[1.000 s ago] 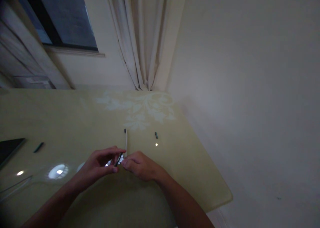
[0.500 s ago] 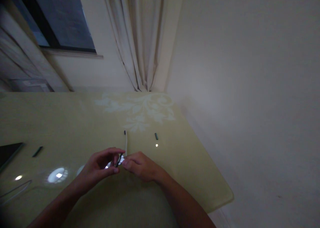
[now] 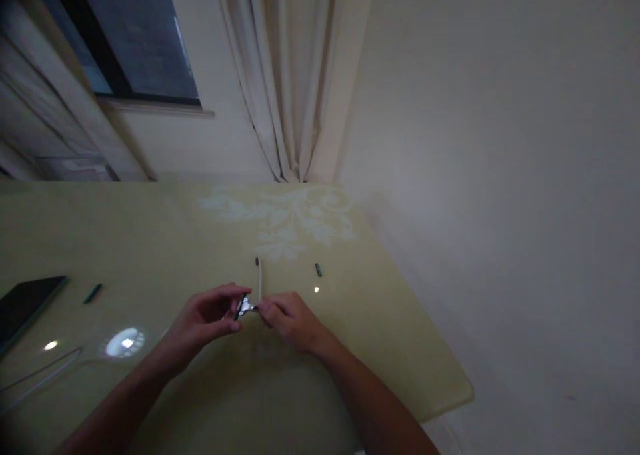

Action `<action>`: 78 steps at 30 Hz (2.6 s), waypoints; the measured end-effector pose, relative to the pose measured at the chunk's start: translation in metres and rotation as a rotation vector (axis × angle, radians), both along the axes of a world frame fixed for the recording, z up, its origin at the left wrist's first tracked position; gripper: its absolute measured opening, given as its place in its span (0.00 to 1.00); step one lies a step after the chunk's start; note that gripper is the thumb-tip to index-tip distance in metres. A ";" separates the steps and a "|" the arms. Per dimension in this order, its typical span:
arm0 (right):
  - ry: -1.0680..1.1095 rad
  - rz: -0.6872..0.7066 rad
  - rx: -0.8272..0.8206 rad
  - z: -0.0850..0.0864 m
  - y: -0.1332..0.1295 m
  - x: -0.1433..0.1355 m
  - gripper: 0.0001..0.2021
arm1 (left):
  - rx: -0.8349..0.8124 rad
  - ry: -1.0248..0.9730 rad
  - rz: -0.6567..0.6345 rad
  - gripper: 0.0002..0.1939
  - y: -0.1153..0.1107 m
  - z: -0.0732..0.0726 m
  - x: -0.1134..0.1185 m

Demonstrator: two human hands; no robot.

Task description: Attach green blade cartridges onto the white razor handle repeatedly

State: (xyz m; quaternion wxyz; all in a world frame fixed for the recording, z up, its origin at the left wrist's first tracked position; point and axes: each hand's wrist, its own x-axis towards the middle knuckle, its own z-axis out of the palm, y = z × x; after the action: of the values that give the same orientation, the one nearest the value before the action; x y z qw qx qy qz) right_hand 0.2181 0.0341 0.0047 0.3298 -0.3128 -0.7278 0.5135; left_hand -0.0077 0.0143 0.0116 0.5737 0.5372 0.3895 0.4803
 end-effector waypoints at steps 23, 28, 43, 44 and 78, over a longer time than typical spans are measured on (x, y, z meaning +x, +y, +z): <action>0.004 -0.033 -0.015 0.005 -0.006 -0.005 0.29 | -0.122 -0.077 0.021 0.25 0.000 -0.012 -0.001; -0.011 -0.031 -0.036 0.008 -0.009 -0.006 0.30 | -0.132 -0.064 0.010 0.28 -0.002 -0.007 -0.003; -0.025 -0.045 -0.044 0.005 -0.010 -0.007 0.32 | -0.121 -0.063 0.040 0.27 0.000 -0.009 -0.002; -0.030 -0.047 -0.046 0.005 -0.010 -0.008 0.33 | -0.122 -0.061 0.038 0.28 0.000 -0.009 -0.002; 0.019 -0.019 -0.038 0.004 -0.011 -0.009 0.32 | -0.136 -0.097 0.044 0.25 0.002 -0.013 -0.005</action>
State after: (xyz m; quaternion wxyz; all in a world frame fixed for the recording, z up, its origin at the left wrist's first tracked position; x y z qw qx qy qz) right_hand 0.2088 0.0228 0.0090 0.3355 -0.3211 -0.7119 0.5268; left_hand -0.0126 0.0161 -0.0012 0.6164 0.4643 0.4047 0.4906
